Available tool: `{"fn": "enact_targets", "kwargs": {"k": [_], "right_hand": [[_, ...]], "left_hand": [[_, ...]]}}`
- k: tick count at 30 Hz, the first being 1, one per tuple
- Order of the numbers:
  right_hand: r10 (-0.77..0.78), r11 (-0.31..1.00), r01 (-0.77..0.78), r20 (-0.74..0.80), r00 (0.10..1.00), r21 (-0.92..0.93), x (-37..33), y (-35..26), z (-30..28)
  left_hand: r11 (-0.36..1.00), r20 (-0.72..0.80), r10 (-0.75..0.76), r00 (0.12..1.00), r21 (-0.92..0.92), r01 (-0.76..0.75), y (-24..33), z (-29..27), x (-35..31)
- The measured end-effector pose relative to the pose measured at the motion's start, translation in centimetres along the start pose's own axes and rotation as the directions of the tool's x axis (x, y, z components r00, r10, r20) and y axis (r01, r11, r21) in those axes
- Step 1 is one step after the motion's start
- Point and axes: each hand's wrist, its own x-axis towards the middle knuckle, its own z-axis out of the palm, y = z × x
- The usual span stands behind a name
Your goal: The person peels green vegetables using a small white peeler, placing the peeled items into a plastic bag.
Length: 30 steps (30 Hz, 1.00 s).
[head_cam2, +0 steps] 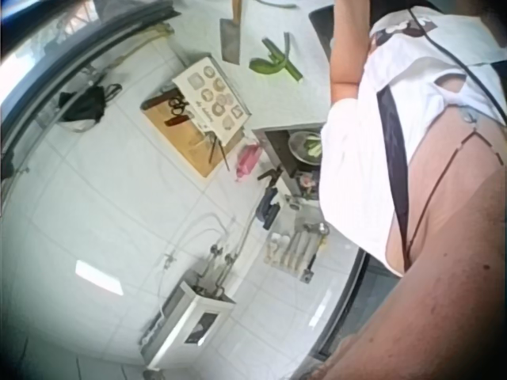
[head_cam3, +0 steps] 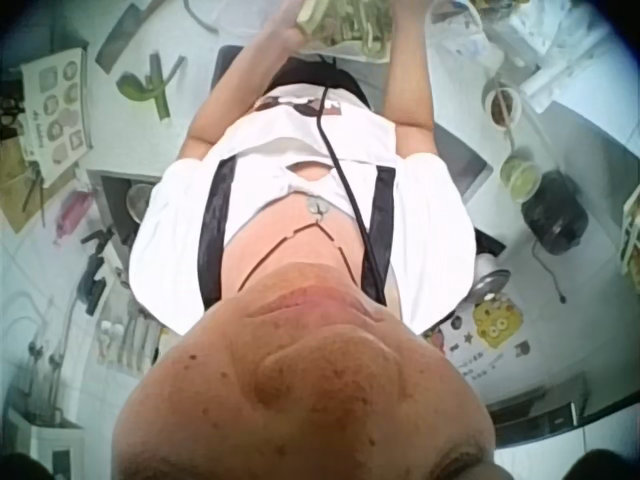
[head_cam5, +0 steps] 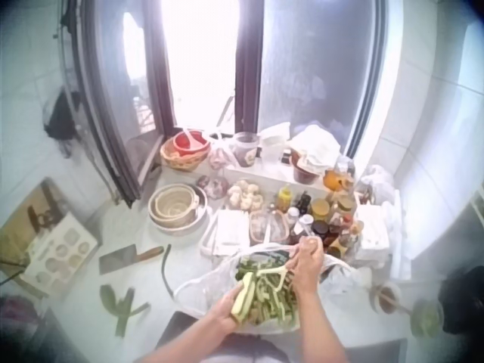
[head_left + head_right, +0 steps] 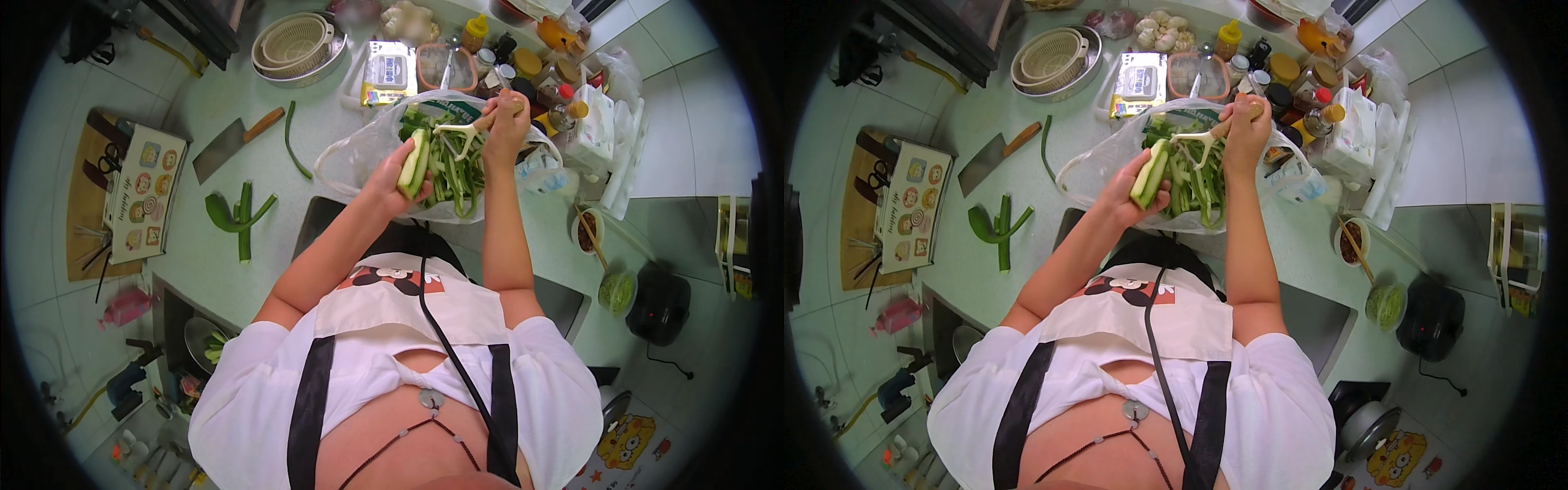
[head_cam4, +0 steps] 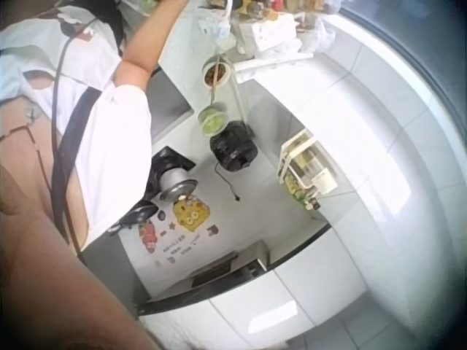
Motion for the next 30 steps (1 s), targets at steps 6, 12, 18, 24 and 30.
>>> {"fn": "enact_targets", "kwargs": {"k": [6,12,18,24,30], "right_hand": [[0.140,0.989,-0.146,0.187,0.972,0.018,-2.9,-3.3,2.9],[0.144,0.987,-0.156,0.227,0.963,0.032,-3.5,-3.8,3.4],[0.147,0.989,-0.150,0.242,0.959,-0.007,-3.5,-3.3,3.4],[-0.010,0.997,0.006,0.055,0.998,0.073,-0.9,-1.2,1.6],[-0.028,0.997,0.025,-0.041,0.999,-0.075,0.5,-1.2,0.6]], "left_hand": [[0.999,-0.006,0.044,0.999,0.002,-0.044,-0.8,0.5,0.8],[0.996,0.063,0.054,0.997,-0.070,-0.049,-1.3,0.2,1.1],[0.996,0.003,0.068,0.998,-0.063,-0.067,-1.4,0.6,0.5],[0.994,-0.056,0.090,0.994,0.068,-0.086,-1.7,0.9,-0.1],[0.999,0.100,0.029,0.995,0.036,-0.033,-1.3,0.1,-0.4]]}}
